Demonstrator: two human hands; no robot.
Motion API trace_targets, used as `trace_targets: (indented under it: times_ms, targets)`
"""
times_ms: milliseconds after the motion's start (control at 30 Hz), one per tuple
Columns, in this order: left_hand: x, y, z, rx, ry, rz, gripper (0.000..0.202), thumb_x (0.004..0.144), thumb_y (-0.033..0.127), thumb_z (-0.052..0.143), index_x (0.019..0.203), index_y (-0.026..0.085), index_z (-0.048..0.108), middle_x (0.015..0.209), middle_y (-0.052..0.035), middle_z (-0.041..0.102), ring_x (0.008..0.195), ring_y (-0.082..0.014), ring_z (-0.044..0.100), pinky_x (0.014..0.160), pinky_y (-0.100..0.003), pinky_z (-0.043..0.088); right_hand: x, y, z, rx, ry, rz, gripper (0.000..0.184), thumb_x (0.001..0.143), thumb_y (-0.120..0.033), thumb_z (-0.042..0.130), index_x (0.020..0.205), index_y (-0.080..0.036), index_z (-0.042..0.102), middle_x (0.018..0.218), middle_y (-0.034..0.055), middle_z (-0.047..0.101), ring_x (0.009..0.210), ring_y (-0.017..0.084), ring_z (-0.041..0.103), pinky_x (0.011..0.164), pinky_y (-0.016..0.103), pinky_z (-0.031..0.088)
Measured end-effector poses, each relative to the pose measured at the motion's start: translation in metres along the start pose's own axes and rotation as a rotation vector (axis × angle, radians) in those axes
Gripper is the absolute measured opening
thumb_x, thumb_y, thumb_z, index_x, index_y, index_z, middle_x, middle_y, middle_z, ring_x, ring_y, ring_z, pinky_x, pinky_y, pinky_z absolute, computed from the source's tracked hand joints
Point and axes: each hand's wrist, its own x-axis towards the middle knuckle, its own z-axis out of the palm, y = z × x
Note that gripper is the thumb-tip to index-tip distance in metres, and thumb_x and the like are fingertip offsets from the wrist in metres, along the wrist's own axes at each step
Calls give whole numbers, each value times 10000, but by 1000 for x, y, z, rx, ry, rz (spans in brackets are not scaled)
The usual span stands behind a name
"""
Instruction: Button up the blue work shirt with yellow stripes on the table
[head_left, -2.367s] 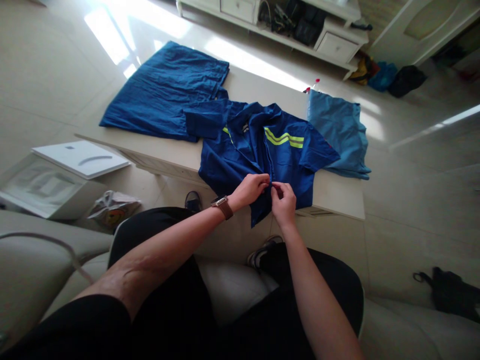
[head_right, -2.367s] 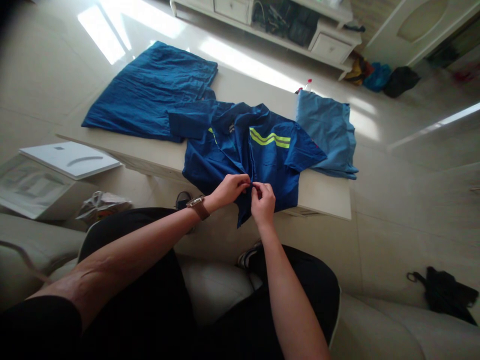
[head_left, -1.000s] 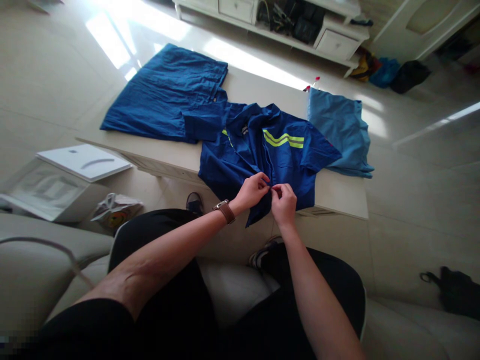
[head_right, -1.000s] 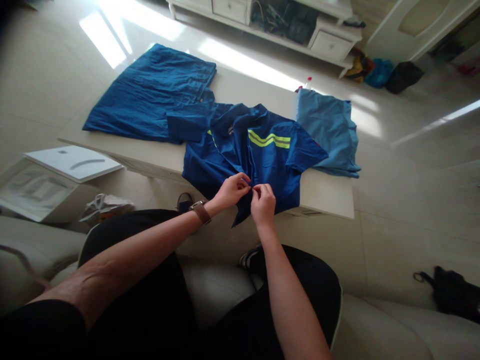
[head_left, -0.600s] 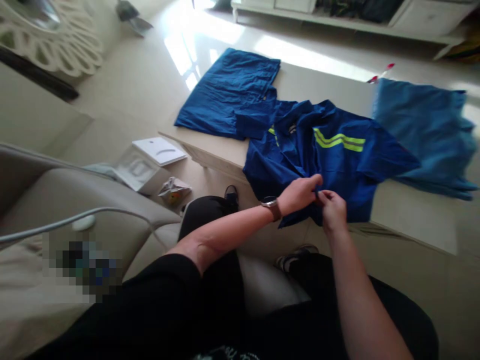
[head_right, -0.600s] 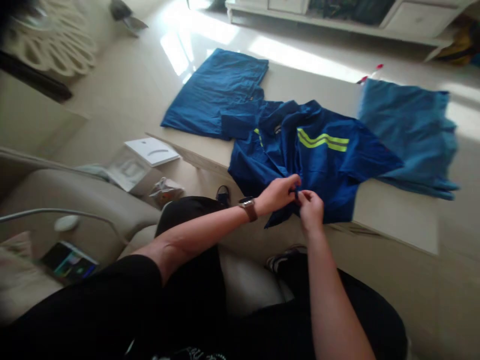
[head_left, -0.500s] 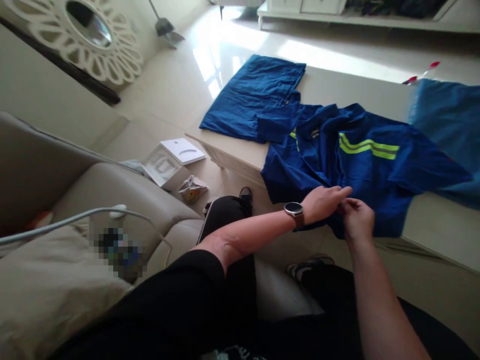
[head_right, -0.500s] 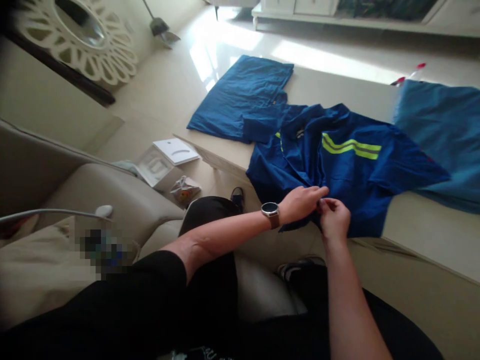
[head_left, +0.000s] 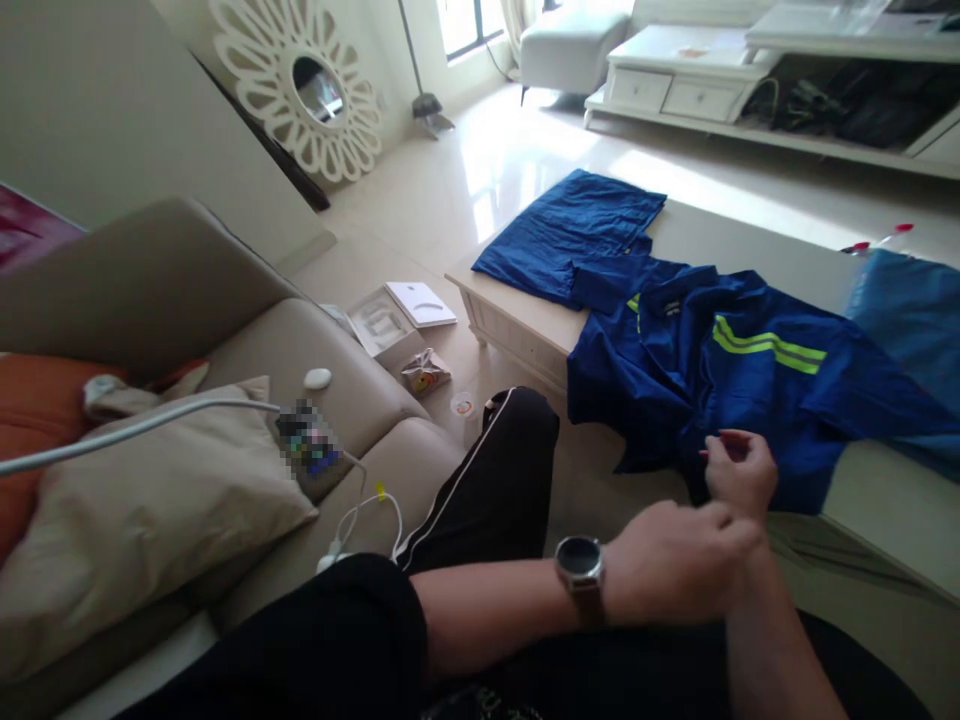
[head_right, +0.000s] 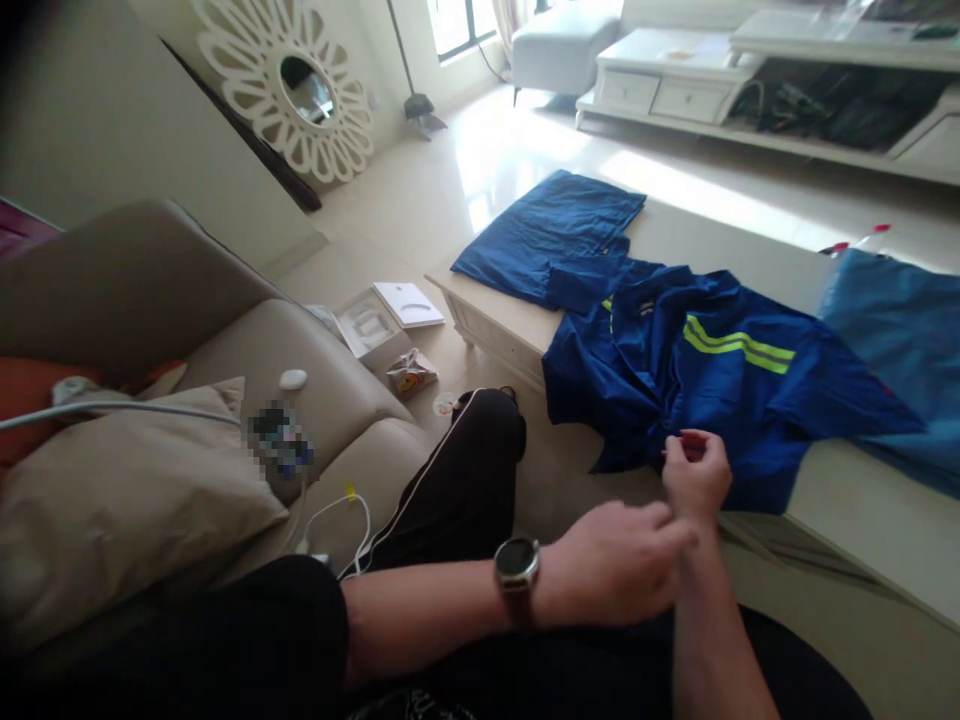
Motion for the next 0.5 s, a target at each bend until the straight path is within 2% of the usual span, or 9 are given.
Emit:
trace_targets:
  times_ms: [67,100,167,267,367,433,500]
  targets:
    - [-57,13,-8,-222,-262,0,187,940,332,563,1052,206,641,922,-33,704,758,-170,654,572,-271,423,-16,-9,-7,0,0,42,370,732,-443,626,1005,-193,647,852,51,698,706,230,683,704,356,514]
    - [-85,16,-14,-327,-380,-46,168,916,356,605,1009,224,654,857,-6,701,730,-157,645,566,-252,410,-23,-12,-10,-3,-12,48,372,722,-438,627,1003,-196,652,850,48,702,713,231,688,715,356,513]
    - [-137,17,-27,-509,-520,-172,151,894,375,646,965,243,666,797,23,681,700,-132,630,575,-224,407,-32,-12,-16,-29,-45,32,377,715,-440,624,1003,-200,659,838,49,706,730,241,692,733,365,509]
    - [-202,14,-52,-708,-588,-353,121,876,351,660,885,231,664,730,35,625,661,-111,597,584,-202,415,-37,0,-23,-81,-63,18,369,704,-452,615,977,-209,666,830,67,709,755,262,683,751,390,506]
    - [-256,6,-74,-923,-561,-604,190,817,390,712,814,213,644,696,37,597,598,-95,534,534,-192,382,-37,19,-25,-115,-71,37,364,667,-475,613,922,-220,664,850,94,711,765,284,670,729,417,502]
    - [-289,-4,-86,-1106,-541,-753,297,745,467,770,780,205,634,652,40,579,547,-86,482,498,-188,360,-37,30,-24,-116,-82,49,374,648,-494,614,908,-229,665,864,101,715,765,296,668,710,429,498]
    - [-320,-20,-96,-1208,-575,-857,352,687,513,797,747,202,644,582,41,553,484,-84,442,448,-188,334,-37,38,-22,-118,-95,54,384,644,-506,610,908,-234,670,867,104,716,770,304,671,703,435,494]
